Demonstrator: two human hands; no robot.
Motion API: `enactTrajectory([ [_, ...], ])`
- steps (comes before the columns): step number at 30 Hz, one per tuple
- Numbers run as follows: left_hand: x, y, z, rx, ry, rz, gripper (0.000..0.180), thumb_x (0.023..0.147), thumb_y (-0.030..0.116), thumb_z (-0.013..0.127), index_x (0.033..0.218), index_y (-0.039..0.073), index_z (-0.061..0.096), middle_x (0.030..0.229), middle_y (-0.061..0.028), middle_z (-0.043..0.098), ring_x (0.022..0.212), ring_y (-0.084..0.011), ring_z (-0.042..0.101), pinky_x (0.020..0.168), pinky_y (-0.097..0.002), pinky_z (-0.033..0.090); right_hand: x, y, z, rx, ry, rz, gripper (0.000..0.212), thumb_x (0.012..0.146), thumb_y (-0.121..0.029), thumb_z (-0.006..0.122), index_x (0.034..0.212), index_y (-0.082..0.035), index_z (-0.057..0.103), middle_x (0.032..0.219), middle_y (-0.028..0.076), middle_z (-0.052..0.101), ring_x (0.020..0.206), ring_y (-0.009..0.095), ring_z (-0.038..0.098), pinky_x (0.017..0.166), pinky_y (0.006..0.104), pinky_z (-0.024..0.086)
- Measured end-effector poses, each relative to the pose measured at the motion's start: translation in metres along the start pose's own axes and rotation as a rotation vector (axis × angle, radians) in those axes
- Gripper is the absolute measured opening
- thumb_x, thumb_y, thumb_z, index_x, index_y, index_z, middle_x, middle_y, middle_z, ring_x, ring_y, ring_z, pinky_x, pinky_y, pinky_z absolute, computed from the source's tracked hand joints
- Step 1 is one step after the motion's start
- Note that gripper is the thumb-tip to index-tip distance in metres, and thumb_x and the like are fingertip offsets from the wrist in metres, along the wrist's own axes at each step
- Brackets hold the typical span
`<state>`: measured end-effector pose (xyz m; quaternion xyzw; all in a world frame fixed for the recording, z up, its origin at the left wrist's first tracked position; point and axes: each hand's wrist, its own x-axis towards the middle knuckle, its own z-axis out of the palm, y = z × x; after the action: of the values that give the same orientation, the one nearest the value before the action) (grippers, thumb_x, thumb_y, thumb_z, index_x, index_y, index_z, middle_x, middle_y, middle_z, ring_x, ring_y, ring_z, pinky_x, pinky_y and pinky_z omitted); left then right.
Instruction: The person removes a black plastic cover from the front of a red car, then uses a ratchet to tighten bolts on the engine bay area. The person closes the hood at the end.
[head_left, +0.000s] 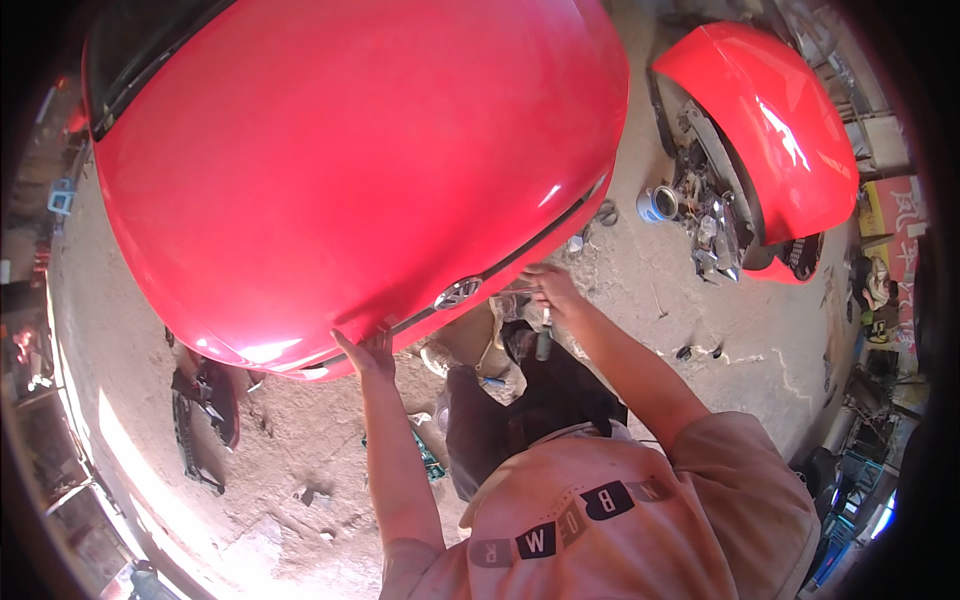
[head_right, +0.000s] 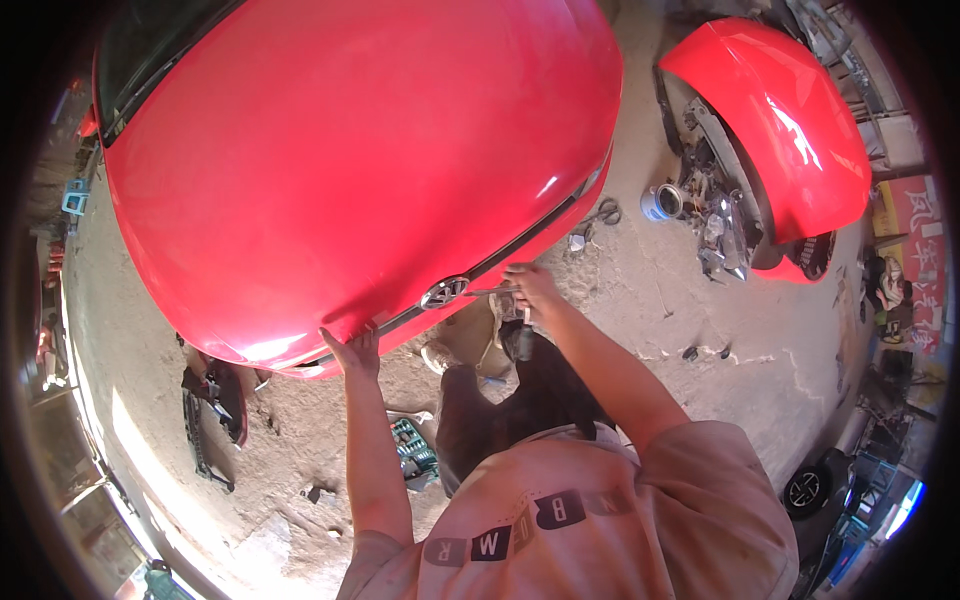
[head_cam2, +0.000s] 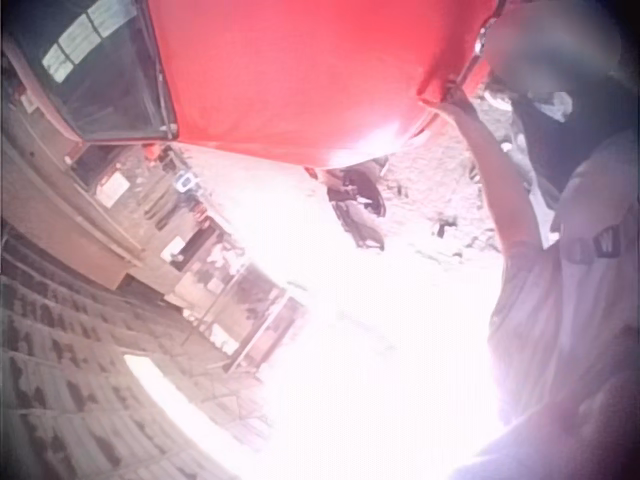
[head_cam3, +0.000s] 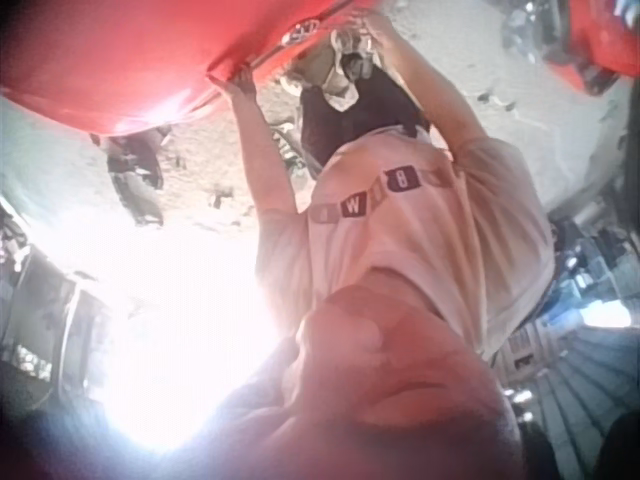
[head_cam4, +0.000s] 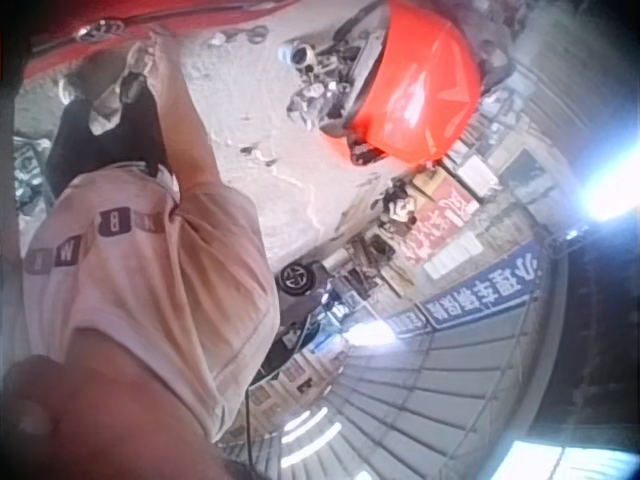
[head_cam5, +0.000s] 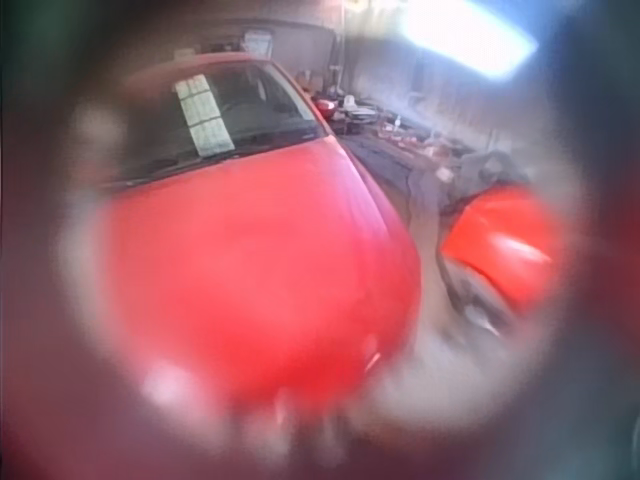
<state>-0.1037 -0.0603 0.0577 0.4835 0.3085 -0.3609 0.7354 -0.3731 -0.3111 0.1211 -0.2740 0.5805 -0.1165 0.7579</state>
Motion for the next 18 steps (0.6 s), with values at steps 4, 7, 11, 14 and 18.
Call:
enactTrajectory([
  [4, -0.006, -0.003, 0.010, 0.133, 0.048, -0.018, 0.103, 0.083, 0.089, 0.044, 0.136, 0.002, 0.051, 0.124, -0.0159, 0.060, 0.106, -0.0287, 0.063, 0.108, -0.0500, 0.044, -0.006, -0.001, -0.085, -0.022, 0.140, 0.005, 0.018, 0.088, -0.006, 0.058, 0.105, -0.005, 0.064, 0.068, -0.004, 0.040, 0.052, 0.007, 0.036, 0.044, 0.0250, 0.027],
  [7, -0.007, 0.002, 0.013, 0.171, 0.108, -0.046, 0.104, 0.084, 0.089, 0.043, 0.141, 0.002, 0.048, 0.134, -0.0196, 0.056, 0.109, -0.0288, 0.063, 0.104, -0.0507, 0.048, -0.020, 0.006, -0.129, 0.004, 0.344, -0.007, 0.019, 0.087, -0.005, 0.057, 0.105, -0.003, 0.063, 0.068, -0.003, 0.040, 0.052, 0.007, 0.036, 0.044, 0.0248, 0.028],
  [11, -0.015, 0.013, 0.010, 0.299, 0.182, -0.001, 0.104, 0.085, 0.087, 0.045, 0.136, -0.003, 0.052, 0.121, -0.0232, 0.064, 0.101, -0.0273, 0.068, 0.086, -0.0475, 0.058, -0.057, 0.024, -0.152, 0.112, 0.424, -0.049, 0.026, 0.087, -0.005, 0.055, 0.111, -0.004, 0.063, 0.079, 0.001, 0.054, 0.051, 0.007, 0.036, 0.042, 0.0239, 0.028],
  [14, -0.031, 0.027, 0.020, 0.538, 0.187, 0.046, 0.093, 0.089, 0.081, 0.047, 0.116, -0.007, 0.062, 0.095, -0.0211, 0.070, 0.083, -0.0264, 0.071, 0.069, -0.0418, 0.060, -0.078, 0.041, -0.176, 0.140, 0.489, -0.054, 0.029, 0.087, -0.005, 0.054, 0.115, -0.004, 0.062, 0.087, 0.003, 0.059, 0.051, 0.007, 0.036, 0.042, 0.0237, 0.029],
  [18, -0.037, 0.056, 0.010, 0.840, 0.002, 0.172, 0.071, 0.097, 0.063, 0.054, 0.085, -0.006, 0.067, 0.067, -0.0140, 0.068, 0.057, -0.0227, 0.068, 0.051, -0.0325, 0.054, -0.101, 0.076, -0.193, 0.210, 0.521, -0.021, 0.033, 0.088, -0.004, 0.052, 0.120, -0.002, 0.060, 0.096, 0.006, 0.062, 0.051, 0.007, 0.035, 0.041, 0.0233, 0.029],
])
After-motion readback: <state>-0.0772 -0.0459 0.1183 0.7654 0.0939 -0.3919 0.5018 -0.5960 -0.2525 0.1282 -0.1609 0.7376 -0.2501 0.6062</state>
